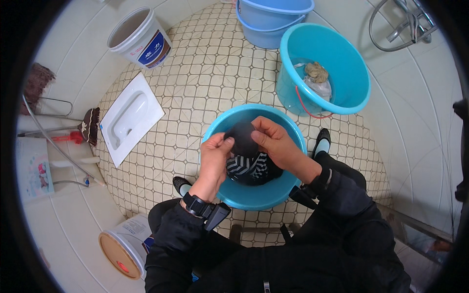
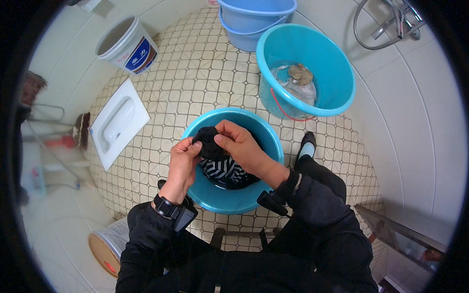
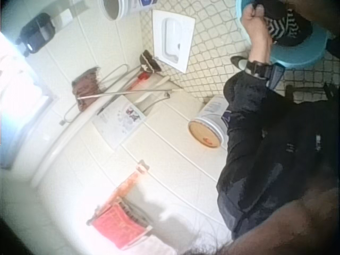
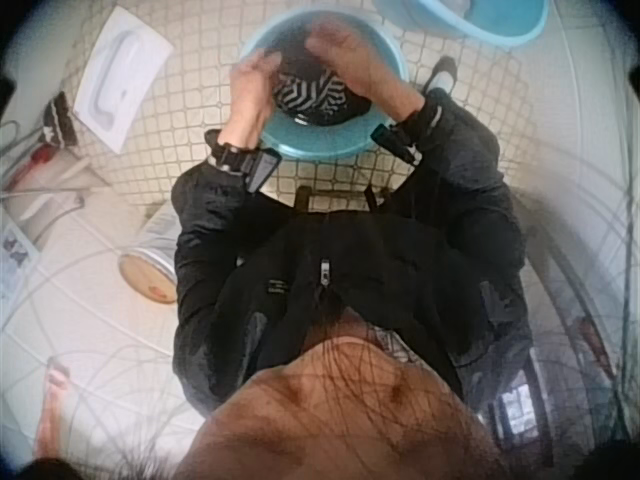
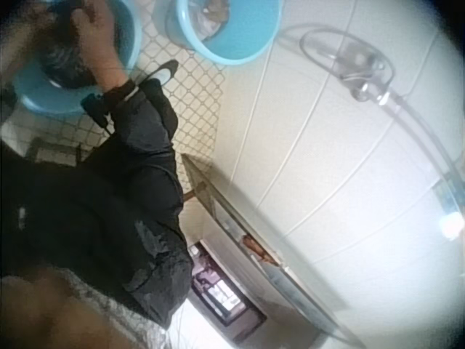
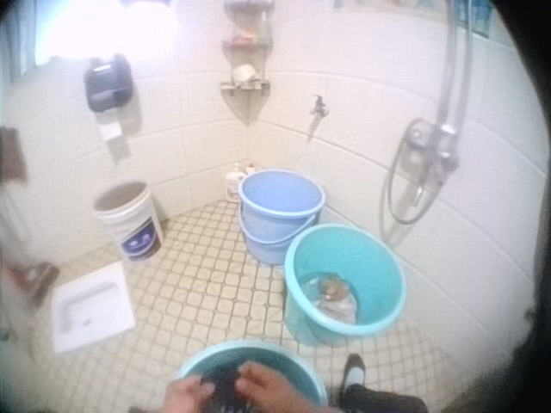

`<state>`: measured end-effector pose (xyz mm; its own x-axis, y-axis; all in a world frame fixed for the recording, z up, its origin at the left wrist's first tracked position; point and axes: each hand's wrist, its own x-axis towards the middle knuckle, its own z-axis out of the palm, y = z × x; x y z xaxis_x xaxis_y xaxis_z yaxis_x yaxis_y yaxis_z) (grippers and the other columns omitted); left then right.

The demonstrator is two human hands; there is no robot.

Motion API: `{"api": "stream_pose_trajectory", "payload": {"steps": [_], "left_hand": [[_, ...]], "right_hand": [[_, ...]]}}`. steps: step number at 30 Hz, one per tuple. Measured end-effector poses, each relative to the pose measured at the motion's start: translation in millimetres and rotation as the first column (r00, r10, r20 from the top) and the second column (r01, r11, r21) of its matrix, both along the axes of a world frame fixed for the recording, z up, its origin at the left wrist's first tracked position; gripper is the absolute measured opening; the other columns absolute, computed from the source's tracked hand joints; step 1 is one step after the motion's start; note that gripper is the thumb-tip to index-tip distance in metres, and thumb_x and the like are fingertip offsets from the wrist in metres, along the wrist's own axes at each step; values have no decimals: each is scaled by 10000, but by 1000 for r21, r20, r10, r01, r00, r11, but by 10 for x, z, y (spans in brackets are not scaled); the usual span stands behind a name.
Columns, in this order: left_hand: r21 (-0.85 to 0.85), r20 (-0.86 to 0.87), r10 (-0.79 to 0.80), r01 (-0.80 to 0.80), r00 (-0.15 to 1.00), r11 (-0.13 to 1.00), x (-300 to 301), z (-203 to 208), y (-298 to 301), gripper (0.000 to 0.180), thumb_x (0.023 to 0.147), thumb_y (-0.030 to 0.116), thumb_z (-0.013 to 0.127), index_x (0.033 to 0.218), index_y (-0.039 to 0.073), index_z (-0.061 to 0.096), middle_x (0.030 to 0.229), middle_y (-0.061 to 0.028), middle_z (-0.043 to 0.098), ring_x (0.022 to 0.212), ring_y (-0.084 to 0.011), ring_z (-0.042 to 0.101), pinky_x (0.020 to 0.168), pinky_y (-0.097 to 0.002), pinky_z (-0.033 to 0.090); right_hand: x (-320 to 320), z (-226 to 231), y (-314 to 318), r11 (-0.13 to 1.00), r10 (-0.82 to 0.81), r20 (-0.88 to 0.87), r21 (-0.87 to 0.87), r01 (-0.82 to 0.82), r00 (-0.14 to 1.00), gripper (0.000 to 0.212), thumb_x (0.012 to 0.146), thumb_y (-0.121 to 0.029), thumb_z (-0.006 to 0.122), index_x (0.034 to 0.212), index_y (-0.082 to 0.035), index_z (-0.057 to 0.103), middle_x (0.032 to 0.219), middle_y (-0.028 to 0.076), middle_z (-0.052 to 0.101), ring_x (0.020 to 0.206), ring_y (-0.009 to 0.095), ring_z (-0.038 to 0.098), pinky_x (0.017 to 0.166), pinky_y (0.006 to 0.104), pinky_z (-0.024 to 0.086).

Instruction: The person hand washes a striped garment in a blue basin filled with water. They repeatedly submerge, scrub, wring, and rinse the fabric, then transfer it to a second basin.

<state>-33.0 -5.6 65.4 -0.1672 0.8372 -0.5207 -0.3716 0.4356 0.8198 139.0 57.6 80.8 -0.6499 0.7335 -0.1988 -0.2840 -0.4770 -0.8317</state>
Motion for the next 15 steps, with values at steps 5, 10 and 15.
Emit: {"api": "stream_pose_trajectory", "payload": {"steps": [5,10,15], "left_hand": [[78,475,204,-272,856,959,-174,6,29,205,947,67,425,1094,-22,538,1056,-154,641,955,-263,632,836,-394,522],[-41,643,93,-88,760,995,-138,110,-4,334,944,208,476,1192,-12,523,1169,-170,608,1045,-303,606,884,-432,498],[48,686,11,-60,727,997,-32,159,-41,356,938,247,523,1211,18,538,1180,-126,614,1052,-243,610,883,-391,499]], "right_hand": [[-12,-203,41,975,-158,298,-101,195,941,99,965,-158,493,901,-107,547,752,-51,487,664,48,451,562,219,405],[-5,-320,85,946,-202,425,-149,288,882,144,967,-184,491,848,-113,530,744,-47,487,655,68,458,533,247,408],[-9,-237,93,978,-206,475,122,168,855,123,930,-184,561,880,-73,550,760,-12,508,697,93,497,558,289,425]]}}
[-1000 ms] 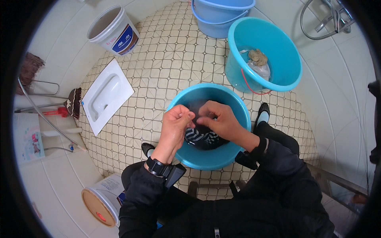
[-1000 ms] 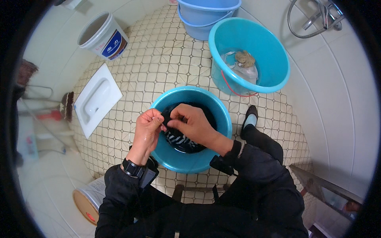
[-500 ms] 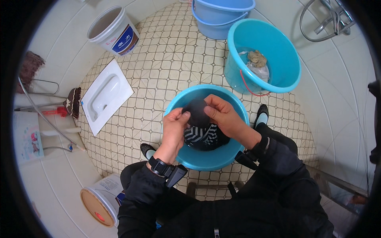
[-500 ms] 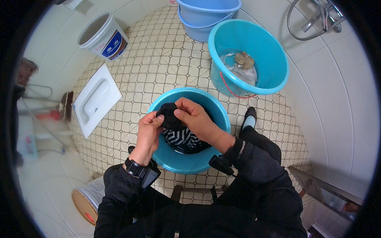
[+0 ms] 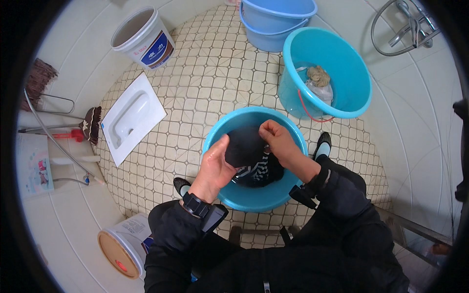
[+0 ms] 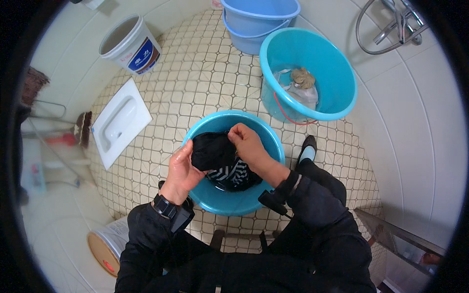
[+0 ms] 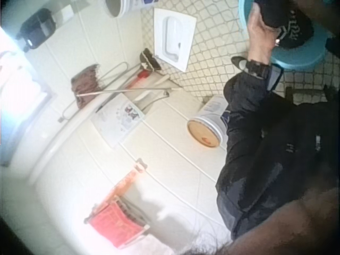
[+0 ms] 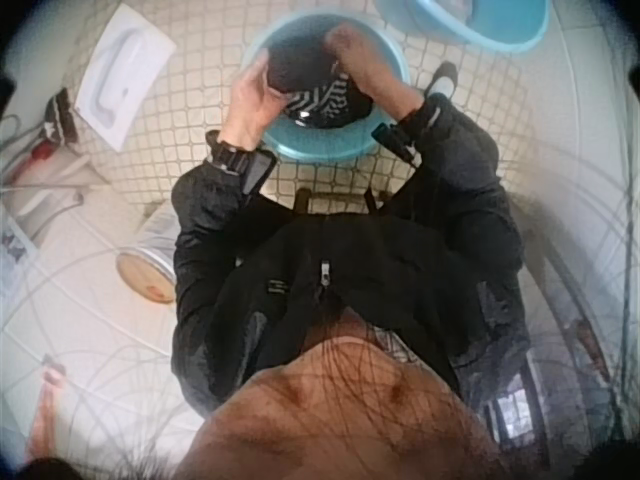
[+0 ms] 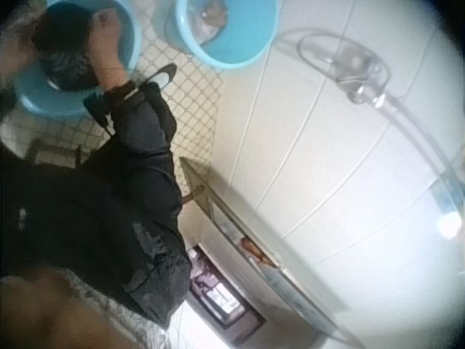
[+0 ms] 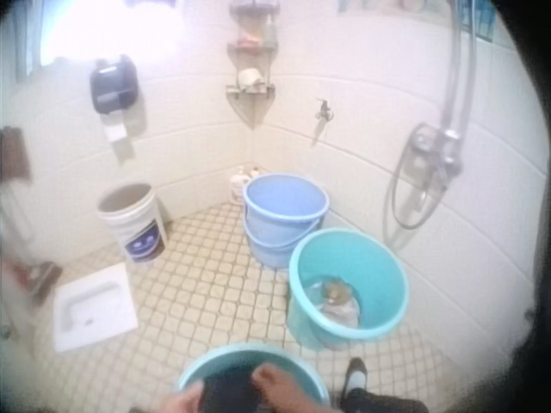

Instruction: The person hand washes a striped garment in a blue basin filled with water. They repeatedly submerge, scrub, wring, and rinse the fabric, then transfer it to a second basin.

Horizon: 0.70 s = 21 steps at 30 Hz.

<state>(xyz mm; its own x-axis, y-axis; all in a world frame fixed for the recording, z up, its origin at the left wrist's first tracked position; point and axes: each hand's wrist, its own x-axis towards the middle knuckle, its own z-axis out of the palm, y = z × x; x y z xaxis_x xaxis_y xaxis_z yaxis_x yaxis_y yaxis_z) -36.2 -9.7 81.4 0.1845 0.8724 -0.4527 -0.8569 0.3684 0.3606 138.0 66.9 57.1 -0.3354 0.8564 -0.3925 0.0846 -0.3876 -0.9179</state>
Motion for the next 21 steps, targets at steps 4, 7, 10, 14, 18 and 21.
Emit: {"api": "stream_pose_trajectory", "payload": {"steps": [4,7,10,14,18,21], "left_hand": [[120,-280,-16,51,960,992,60,-17,26,325,941,214,540,1207,26,540,1183,-81,607,1039,-180,595,887,-335,481],[125,-326,-2,46,945,991,124,-27,33,293,962,205,512,1193,28,550,1154,-57,612,1011,-144,587,882,-301,467],[95,-374,-17,56,927,994,165,-44,39,272,979,202,482,1182,41,562,1106,-46,622,991,-130,587,881,-287,462],[99,-567,-5,74,824,992,165,-145,66,269,988,209,465,1195,62,554,1076,-40,623,942,-114,585,814,-257,473],[-120,-556,-74,8,828,993,155,-304,76,156,960,154,508,1076,69,566,993,-23,626,862,-91,576,716,-230,471],[-85,-786,-38,-46,617,995,123,-361,76,73,924,95,549,996,85,555,916,-4,612,848,-98,579,711,-228,472]], "right_hand": [[4,91,-56,745,-63,211,660,-95,975,171,892,-182,625,838,-27,574,756,16,549,705,96,516,598,280,432],[0,117,-89,905,254,224,287,-313,941,205,878,-186,646,786,-14,584,710,22,562,665,83,499,613,255,423],[-5,133,-71,992,124,-93,41,-121,988,159,886,-170,637,789,-46,616,690,-6,568,650,59,483,614,218,399],[25,205,-40,965,-72,-547,-248,-80,834,126,926,-211,608,880,-94,598,860,-26,613,803,73,548,741,254,440],[65,291,-28,926,-35,-773,-264,-271,634,151,925,-266,606,946,-121,568,994,-27,614,924,98,565,857,321,455],[91,302,8,945,73,-725,-169,-280,685,145,928,-258,604,953,-120,570,1000,-24,608,934,90,562,877,313,455]]}}
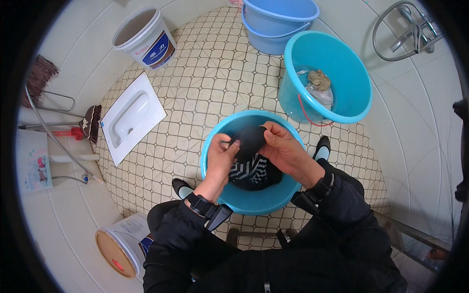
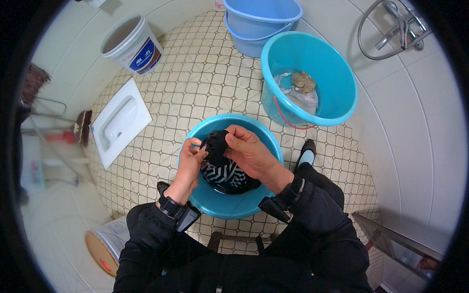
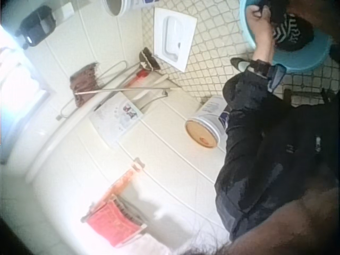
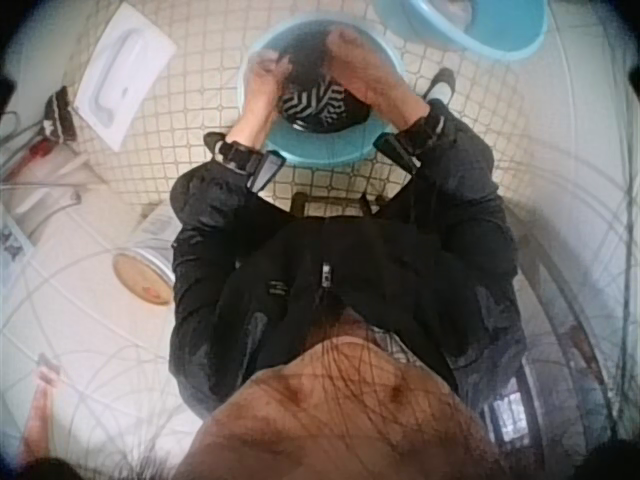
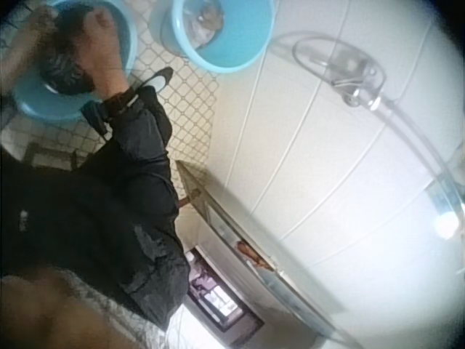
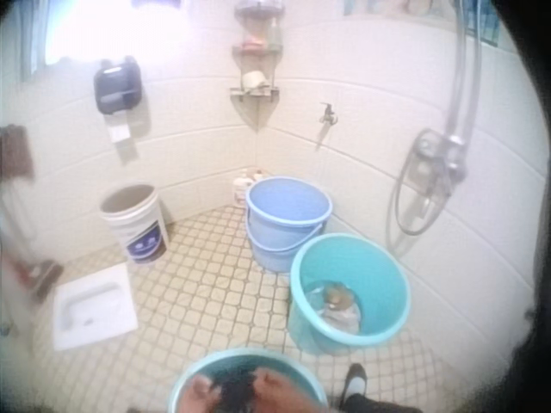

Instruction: The person hand washes a striped garment in a blue basin filled with water. They repeatedly submerge, scrub, wring, and rinse the fabric, then transfer it to a second basin.

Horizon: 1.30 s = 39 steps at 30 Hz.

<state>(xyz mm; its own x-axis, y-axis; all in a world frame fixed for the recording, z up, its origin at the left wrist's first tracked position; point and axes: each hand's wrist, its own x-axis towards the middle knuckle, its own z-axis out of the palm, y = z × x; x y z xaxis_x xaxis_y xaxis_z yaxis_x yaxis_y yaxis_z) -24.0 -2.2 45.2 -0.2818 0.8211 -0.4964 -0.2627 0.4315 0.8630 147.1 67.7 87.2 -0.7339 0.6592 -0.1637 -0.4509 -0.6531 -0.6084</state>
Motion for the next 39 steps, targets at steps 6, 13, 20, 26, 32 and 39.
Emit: {"api": "stream_pose_trajectory", "payload": {"steps": [6,13,20,26,32,39], "left_hand": [[270,-120,-124,153,985,951,-80,81,-28,99,917,169,610,898,80,570,806,15,583,722,-96,577,605,-211,437],[94,300,-265,248,916,964,-113,105,-6,44,879,78,625,850,57,600,784,0,607,688,-87,570,620,-202,429],[411,286,-128,-1,950,912,-240,279,39,20,875,52,609,867,37,598,863,-13,607,788,-91,552,725,-224,419],[329,427,-170,23,888,944,-189,274,39,145,906,202,619,888,74,552,814,5,581,730,-85,505,713,-227,420],[290,246,-135,60,960,955,-103,203,16,53,917,107,563,874,94,534,769,50,502,713,-46,460,675,-209,402],[277,-33,-260,259,965,925,-41,105,-24,95,912,84,553,836,73,497,734,28,485,685,-61,447,631,-228,381]], "right_hand": [[23,-71,7,965,-31,228,260,-31,973,130,937,-185,591,851,-100,544,831,-68,536,814,27,488,748,203,410],[22,-141,-29,932,-81,343,359,-51,936,173,927,-165,592,787,-86,529,735,-79,474,686,16,418,619,196,362],[59,-426,86,980,-186,731,182,75,657,204,910,-153,588,727,-66,569,645,-36,494,610,69,429,572,223,364],[-55,-386,59,763,-538,618,646,21,573,163,901,-167,615,805,-43,569,681,-1,517,618,92,473,559,244,375],[-141,-264,-96,524,-575,506,831,-185,643,140,852,-131,642,849,3,604,751,109,597,623,205,567,586,309,438],[-81,-358,15,864,-185,719,443,-238,670,138,896,-146,577,889,-17,625,773,42,602,676,145,559,616,278,437]]}}
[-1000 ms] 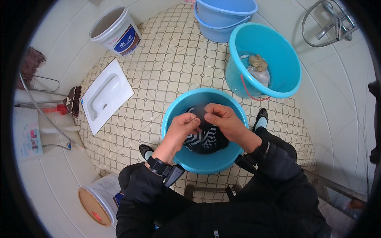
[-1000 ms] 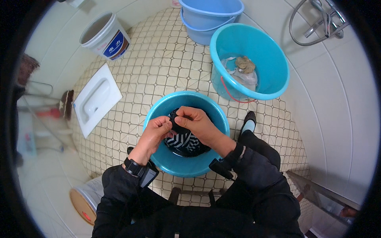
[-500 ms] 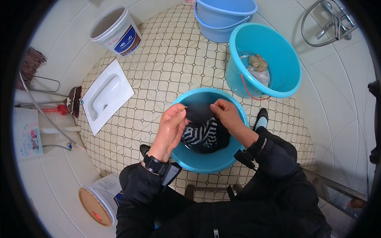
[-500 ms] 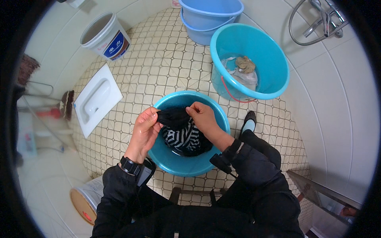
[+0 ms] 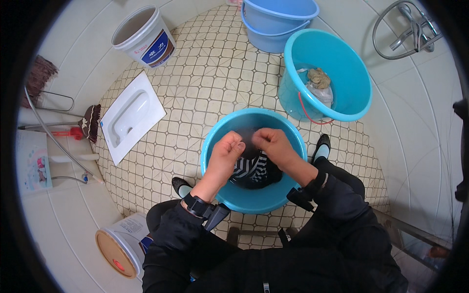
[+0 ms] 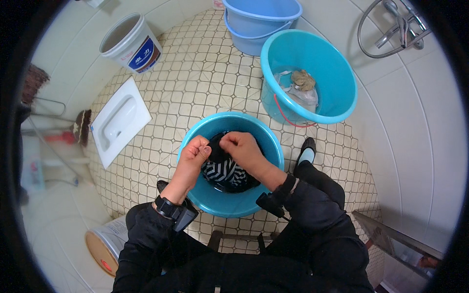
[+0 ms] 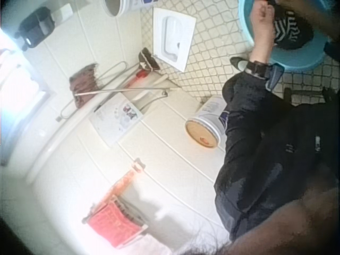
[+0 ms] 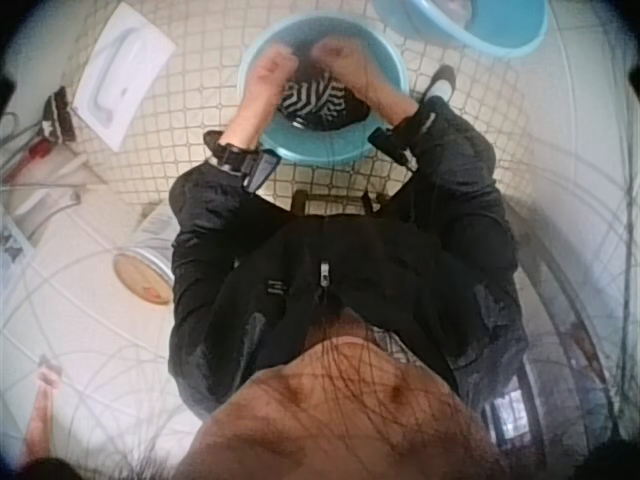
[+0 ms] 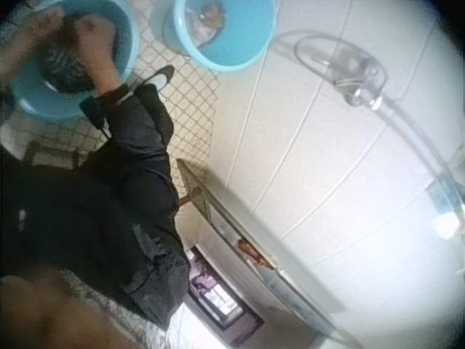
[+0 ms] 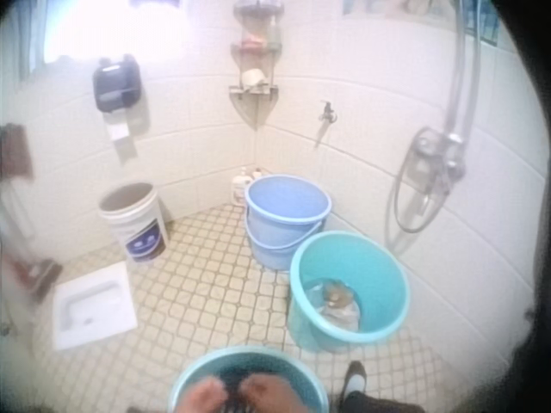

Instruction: The person hand washes a striped garment in a blue basin filled with water. They repeatedly submerge, scrub, wring, and rinse the fabric, then transfer it to a second basin.

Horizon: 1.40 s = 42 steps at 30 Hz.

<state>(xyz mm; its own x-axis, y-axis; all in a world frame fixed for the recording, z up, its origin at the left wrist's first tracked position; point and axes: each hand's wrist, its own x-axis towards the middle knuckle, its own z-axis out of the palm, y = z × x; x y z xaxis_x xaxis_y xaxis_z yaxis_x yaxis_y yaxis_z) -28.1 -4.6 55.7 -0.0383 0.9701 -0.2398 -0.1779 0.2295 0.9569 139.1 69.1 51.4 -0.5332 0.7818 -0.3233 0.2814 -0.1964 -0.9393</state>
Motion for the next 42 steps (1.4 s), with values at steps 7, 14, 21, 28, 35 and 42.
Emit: {"api": "stream_pose_trajectory", "payload": {"steps": [7,14,21,28,35,42], "left_hand": [[108,-466,122,-80,876,991,57,-76,46,173,824,15,641,799,41,472,705,-26,471,647,-123,450,589,-269,396],[258,-394,42,67,918,964,123,10,25,161,806,-29,664,934,33,588,786,28,550,729,-62,501,681,-210,429],[19,-165,65,-63,984,998,-19,112,18,25,849,20,645,860,6,628,691,53,541,638,-25,445,571,-189,372],[-115,266,211,-186,941,976,-39,220,11,181,938,169,576,984,-4,606,842,9,608,723,-63,534,632,-215,441],[-268,564,177,-24,807,963,-177,304,9,205,923,215,598,992,23,580,941,-49,630,814,-122,606,718,-269,517],[-211,-170,-10,-27,985,977,-155,24,59,218,752,-42,673,776,62,483,710,26,523,665,-81,504,576,-235,406]], "right_hand": [[155,266,161,764,-324,-680,-599,-242,658,205,945,-247,562,951,-44,597,777,-9,533,674,98,459,672,256,403],[86,350,54,903,-151,-458,-425,-67,876,195,954,-259,559,887,-80,595,730,-54,497,652,47,438,600,206,368],[72,357,113,955,-118,-370,-296,3,921,176,938,-238,577,883,-71,584,678,-58,471,593,49,389,544,209,321],[-20,229,-11,997,70,-214,-14,-75,974,133,871,-165,656,864,-57,579,726,-43,533,666,33,468,584,209,379],[-5,221,30,972,-44,-225,-235,-10,973,86,901,-169,604,925,-95,567,839,-52,565,755,48,533,646,221,444],[4,218,31,843,-203,-384,-537,-39,901,127,943,-278,553,908,-159,583,811,-69,564,758,44,511,659,218,415]]}}
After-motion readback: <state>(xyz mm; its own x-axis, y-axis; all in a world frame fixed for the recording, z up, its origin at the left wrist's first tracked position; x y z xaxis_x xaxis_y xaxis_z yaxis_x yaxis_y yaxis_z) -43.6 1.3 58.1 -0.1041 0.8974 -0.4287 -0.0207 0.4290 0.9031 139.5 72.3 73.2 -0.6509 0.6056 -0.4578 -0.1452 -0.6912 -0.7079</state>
